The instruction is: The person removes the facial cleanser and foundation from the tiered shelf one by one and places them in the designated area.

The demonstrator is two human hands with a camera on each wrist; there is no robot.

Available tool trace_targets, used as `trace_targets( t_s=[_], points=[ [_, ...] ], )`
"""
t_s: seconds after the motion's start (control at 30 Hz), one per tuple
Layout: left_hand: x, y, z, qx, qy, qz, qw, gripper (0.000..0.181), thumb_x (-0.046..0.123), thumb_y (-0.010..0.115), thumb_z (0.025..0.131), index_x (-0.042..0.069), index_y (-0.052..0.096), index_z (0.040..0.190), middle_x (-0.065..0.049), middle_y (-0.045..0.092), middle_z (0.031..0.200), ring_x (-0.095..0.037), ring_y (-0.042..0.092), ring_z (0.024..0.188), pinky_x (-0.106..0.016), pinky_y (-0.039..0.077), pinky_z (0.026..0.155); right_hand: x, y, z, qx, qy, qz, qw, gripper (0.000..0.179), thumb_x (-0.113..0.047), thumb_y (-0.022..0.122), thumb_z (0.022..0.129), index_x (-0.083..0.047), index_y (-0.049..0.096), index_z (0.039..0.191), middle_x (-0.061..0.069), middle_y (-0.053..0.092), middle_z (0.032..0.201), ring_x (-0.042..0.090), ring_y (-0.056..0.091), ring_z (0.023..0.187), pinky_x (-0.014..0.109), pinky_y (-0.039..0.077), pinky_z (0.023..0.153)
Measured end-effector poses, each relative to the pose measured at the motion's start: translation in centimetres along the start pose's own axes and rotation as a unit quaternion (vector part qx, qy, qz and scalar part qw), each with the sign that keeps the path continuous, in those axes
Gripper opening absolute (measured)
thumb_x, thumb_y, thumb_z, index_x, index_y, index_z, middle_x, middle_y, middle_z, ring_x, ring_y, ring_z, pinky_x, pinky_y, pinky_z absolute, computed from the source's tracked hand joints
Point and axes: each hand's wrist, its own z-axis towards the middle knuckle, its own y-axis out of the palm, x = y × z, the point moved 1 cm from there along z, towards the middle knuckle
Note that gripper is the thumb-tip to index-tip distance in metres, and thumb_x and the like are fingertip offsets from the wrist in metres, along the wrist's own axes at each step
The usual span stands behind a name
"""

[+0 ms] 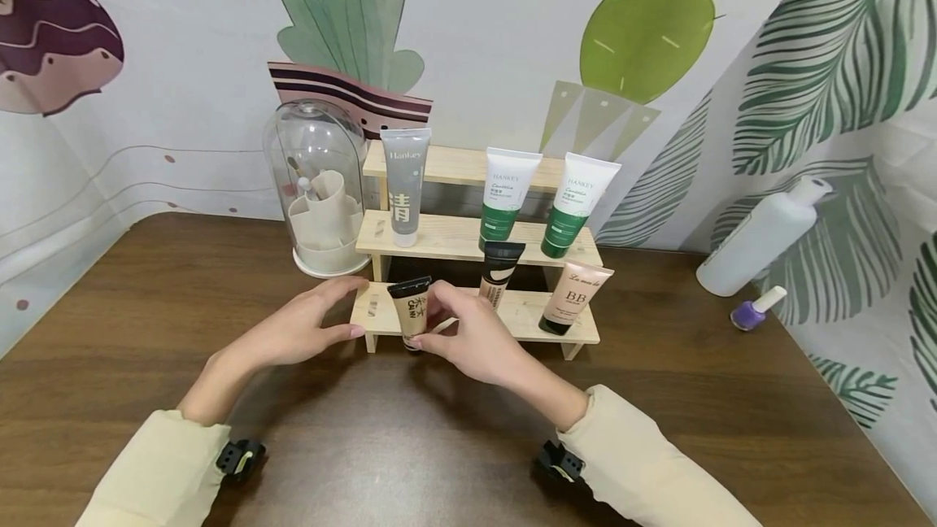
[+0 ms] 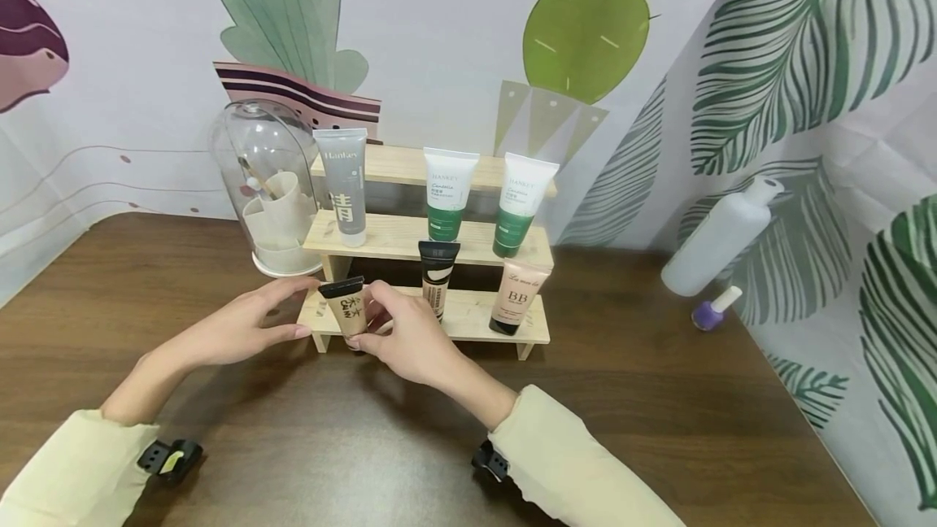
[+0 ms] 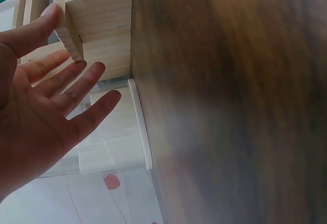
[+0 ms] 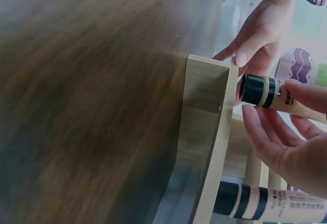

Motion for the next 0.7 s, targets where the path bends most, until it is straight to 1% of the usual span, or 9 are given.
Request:
trace_targets(
  t_s=[0.07, 0.2, 0.33, 0.5, 0.7],
  points=[
    [0.0, 0.0, 0.0, 0.0, 0.0, 0.002, 1.0, 0.054, 0.014, 0.066, 0.084, -0.004, 0.041, 0.129, -0.023, 0.043, 0.131, -0.038, 0.042, 0.12, -0.052, 0.032, 0.098, -0.1, -0.3, -0.5, -0.01, -0.001, -0.001, 0.9999, 0.024, -0.004, 0.073, 0.075, -0.009, 0.051, 0.084, 0.001, 0.062, 0.084, 0.014, 0.06, 0.08, 0.026, 0.052, 0.069],
    [0.1, 0.0, -0.1, 0.001, 0.0, 0.004, 1.0, 0.054, 0.015, 0.065, 0.084, -0.004, 0.042, 0.13, -0.023, 0.043, 0.132, -0.038, 0.041, 0.12, -0.052, 0.032, 0.098, -0.1, -0.9, -1.4, -0.03, -0.01, 0.014, 0.9994, 0.024, -0.003, 0.072, 0.076, -0.008, 0.051, 0.084, 0.003, 0.063, 0.086, 0.015, 0.061, 0.082, 0.027, 0.052, 0.073],
    [0.2, 0.0, -0.1, 0.001, 0.0, 0.005, 1.0, 0.054, 0.016, 0.065, 0.085, -0.004, 0.042, 0.13, -0.023, 0.042, 0.132, -0.038, 0.041, 0.12, -0.052, 0.032, 0.098, 0.2, -1.6, -2.3, -0.046, -0.019, 0.013, 0.9987, 0.024, -0.002, 0.072, 0.075, -0.008, 0.052, 0.087, 0.002, 0.064, 0.086, 0.013, 0.06, 0.081, 0.027, 0.051, 0.075],
    [0.2, 0.0, -0.2, 0.0, 0.001, 0.005, 1.0, 0.055, 0.02, 0.065, 0.086, -0.003, 0.041, 0.13, -0.023, 0.042, 0.133, -0.037, 0.042, 0.12, -0.053, 0.032, 0.097, 0.8, -2.8, -3.5, -0.068, -0.021, -0.002, 0.9974, 0.027, -0.001, 0.074, 0.073, -0.008, 0.056, 0.092, 0.001, 0.065, 0.084, 0.011, 0.061, 0.077, 0.029, 0.052, 0.071],
    [0.0, 0.0, -0.2, 0.002, 0.004, 0.007, 1.0, 0.056, 0.02, 0.065, 0.085, -0.003, 0.042, 0.13, -0.022, 0.042, 0.133, -0.037, 0.041, 0.12, -0.052, 0.032, 0.097, 2.3, -4.6, -5.0, -0.096, -0.018, 0.015, 0.9951, 0.028, 0.002, 0.073, 0.073, -0.005, 0.057, 0.094, 0.002, 0.064, 0.083, 0.012, 0.062, 0.075, 0.027, 0.053, 0.068]
  ],
)
